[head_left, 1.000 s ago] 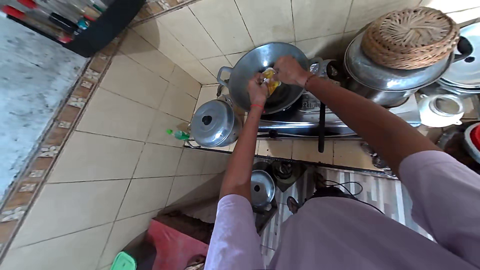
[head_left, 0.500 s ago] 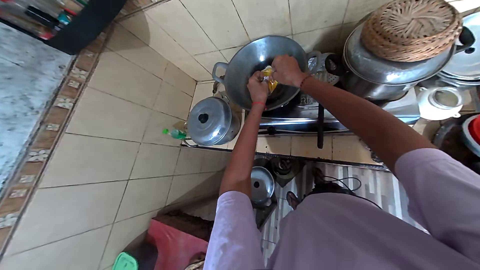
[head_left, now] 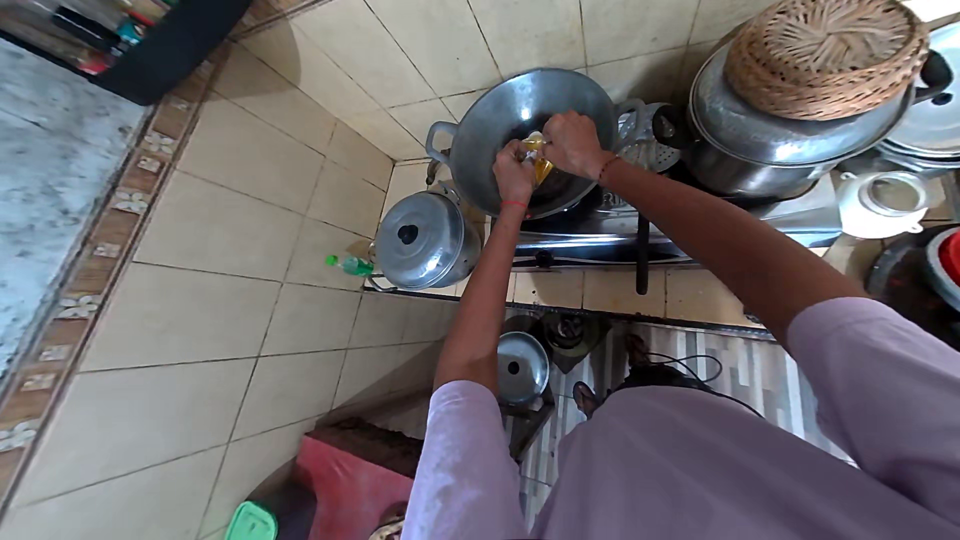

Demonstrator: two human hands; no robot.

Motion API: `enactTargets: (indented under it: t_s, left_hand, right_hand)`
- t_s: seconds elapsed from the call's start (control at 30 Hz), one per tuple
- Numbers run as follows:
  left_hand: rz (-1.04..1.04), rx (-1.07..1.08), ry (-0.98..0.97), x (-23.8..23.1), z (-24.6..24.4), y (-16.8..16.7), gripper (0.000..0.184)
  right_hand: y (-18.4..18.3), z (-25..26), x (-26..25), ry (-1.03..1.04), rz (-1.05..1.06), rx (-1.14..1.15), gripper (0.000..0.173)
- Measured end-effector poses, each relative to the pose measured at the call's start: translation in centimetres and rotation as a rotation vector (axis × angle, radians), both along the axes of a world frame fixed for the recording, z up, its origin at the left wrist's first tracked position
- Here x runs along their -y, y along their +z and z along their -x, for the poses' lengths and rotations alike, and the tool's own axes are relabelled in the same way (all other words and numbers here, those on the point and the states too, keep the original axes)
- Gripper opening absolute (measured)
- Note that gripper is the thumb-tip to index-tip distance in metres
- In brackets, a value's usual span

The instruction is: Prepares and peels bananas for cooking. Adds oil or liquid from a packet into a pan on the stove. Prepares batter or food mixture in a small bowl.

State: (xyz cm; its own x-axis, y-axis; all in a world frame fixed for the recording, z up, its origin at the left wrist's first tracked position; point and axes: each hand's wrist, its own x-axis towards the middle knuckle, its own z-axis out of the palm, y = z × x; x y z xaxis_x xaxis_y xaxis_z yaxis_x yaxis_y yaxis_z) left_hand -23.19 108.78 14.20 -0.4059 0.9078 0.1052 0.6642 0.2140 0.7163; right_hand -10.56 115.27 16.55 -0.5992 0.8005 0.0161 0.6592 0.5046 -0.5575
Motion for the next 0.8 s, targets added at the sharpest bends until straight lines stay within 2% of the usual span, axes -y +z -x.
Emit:
enactTargets:
  t_s: [0.23, 0.53, 0.6, 0.8]
  left_hand:
    - [0.108, -0.088, -0.053, 0.1, 0.3, 1.2, 0.024]
    - [0.291, 0.078, 0.027, 1.4, 0.8, 2.5, 0.06]
    - [0.309, 0.081, -0.011, 1.7, 0.8, 2.2, 0.054]
    - [0.282, -0.098, -0.057, 2.1, -0.3, 2.7, 0.043]
  right_hand:
    - [0.8, 0.2, -0.3, -0.079, 0.143, 0.004, 0.028]
    - [0.5, 0.3, -0.4, -0.132, 0.184, -0.022, 0.024]
    - [0.1, 0.3, -0.5, -0.152, 0.19, -0.023, 0.024]
    - [-0.3, 0.2, -0.7, -0.164, 0.185, -0.012, 0.026]
